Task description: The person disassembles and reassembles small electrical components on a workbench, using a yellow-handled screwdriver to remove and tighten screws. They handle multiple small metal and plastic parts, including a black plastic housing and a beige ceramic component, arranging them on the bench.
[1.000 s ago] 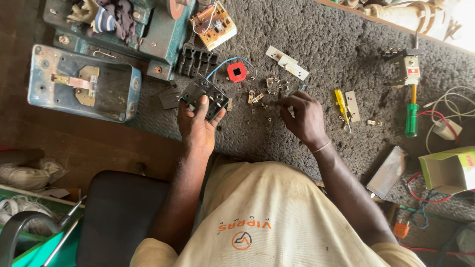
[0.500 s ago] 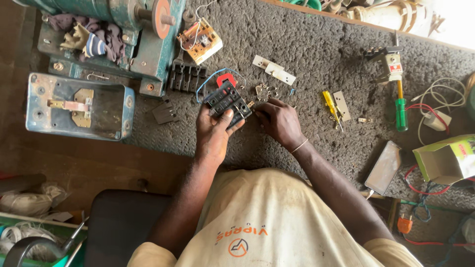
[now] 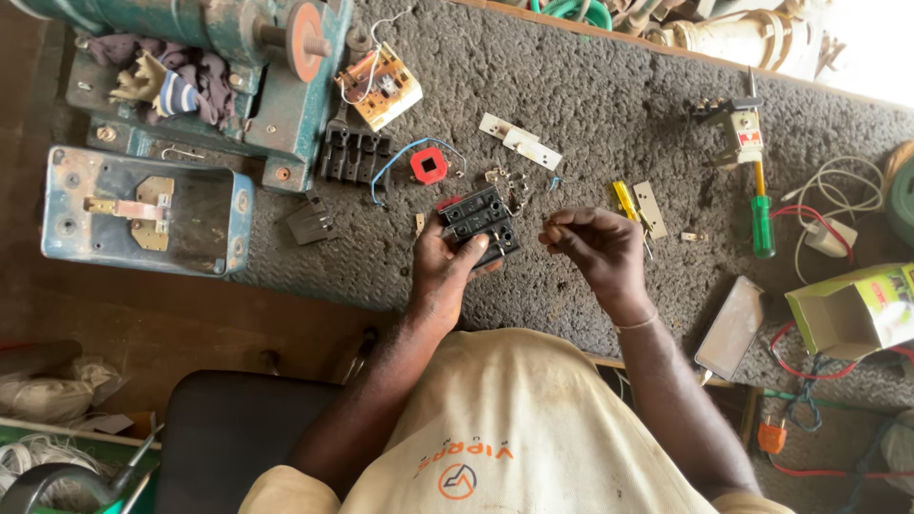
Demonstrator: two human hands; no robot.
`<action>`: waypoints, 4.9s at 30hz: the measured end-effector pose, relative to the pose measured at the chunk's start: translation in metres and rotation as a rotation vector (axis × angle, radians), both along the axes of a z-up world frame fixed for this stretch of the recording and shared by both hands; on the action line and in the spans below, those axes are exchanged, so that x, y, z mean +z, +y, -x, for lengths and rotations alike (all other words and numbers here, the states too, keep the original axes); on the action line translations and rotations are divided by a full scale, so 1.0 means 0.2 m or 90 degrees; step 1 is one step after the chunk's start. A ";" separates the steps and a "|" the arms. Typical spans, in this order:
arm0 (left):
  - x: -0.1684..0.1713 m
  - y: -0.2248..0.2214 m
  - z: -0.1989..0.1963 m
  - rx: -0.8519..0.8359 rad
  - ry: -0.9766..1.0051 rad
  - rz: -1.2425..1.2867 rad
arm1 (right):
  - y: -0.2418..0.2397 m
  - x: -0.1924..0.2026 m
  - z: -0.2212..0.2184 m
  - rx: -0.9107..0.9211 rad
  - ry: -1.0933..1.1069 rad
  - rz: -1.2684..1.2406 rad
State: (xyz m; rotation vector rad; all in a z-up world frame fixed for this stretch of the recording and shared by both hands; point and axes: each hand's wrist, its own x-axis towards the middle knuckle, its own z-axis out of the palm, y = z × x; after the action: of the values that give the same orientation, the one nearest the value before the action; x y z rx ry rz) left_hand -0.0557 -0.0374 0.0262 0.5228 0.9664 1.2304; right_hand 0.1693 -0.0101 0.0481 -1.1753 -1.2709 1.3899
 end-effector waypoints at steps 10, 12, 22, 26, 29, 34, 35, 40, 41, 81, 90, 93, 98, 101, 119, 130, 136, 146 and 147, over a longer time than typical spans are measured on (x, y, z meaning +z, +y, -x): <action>-0.04 -0.02 -0.11 -0.061 0.013 -0.036 | -0.12 0.02 -0.02 0.014 -0.066 -0.057; -0.04 -0.02 -0.13 -0.065 0.014 -0.041 | -0.13 0.02 -0.02 0.000 -0.129 -0.067; -0.05 -0.05 -0.18 -0.082 0.084 -0.062 | -0.11 0.17 0.03 0.031 -0.383 -0.186; -0.06 -0.05 -0.20 -0.073 0.110 -0.064 | -0.10 0.22 0.06 0.043 -0.424 -0.171; -0.05 -0.04 -0.20 -0.080 0.118 -0.026 | -0.09 0.26 0.08 0.053 -0.450 -0.158; -0.05 -0.06 -0.18 -0.087 0.072 -0.006 | -0.08 0.27 0.09 0.067 -0.452 -0.146; -0.06 -0.06 -0.18 -0.086 0.055 -0.004 | -0.09 0.24 0.08 0.070 -0.455 -0.149; -0.09 -0.07 -0.18 -0.090 0.022 0.003 | -0.11 0.12 0.00 0.060 -0.446 -0.150; -0.10 -0.07 -0.17 -0.089 -0.002 -0.012 | -0.10 0.09 -0.04 0.047 -0.417 -0.152; -0.15 -0.06 -0.22 -0.166 0.121 0.041 | -0.14 0.03 -0.04 0.100 -0.429 -0.112; -0.13 -0.08 -0.23 -0.168 0.154 0.093 | -0.16 0.13 -0.01 0.135 -0.479 -0.175; -0.10 -0.09 -0.22 -0.161 0.141 0.074 | -0.17 0.16 0.01 0.153 -0.497 -0.146; -0.07 -0.08 -0.23 -0.173 0.146 0.080 | -0.20 0.15 -0.01 0.153 -0.483 -0.181; -0.07 -0.07 -0.23 -0.171 0.145 0.069 | -0.21 0.10 -0.03 0.144 -0.453 -0.188; -0.07 -0.05 -0.22 -0.209 0.127 0.071 | -0.23 -0.01 -0.12 0.137 -0.545 -0.353; -0.06 -0.06 -0.22 -0.219 0.121 0.086 | -0.21 -0.01 -0.17 0.203 -0.534 -0.348; -0.09 -0.05 -0.21 -0.202 0.099 0.069 | -0.20 -0.03 -0.22 0.156 -0.514 -0.282; -0.17 -0.03 -0.23 -0.141 0.068 0.044 | -0.26 0.11 -0.26 0.005 -0.242 -0.086; -0.17 -0.03 -0.23 -0.133 0.078 0.040 | -0.26 0.10 -0.24 -0.041 -0.195 -0.115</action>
State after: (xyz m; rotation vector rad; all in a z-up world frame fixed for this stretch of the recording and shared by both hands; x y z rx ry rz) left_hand -0.0098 -0.0444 -0.0078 0.6389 1.0230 0.9871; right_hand 0.2174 -0.0614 0.0690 -1.3256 -1.5221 1.0500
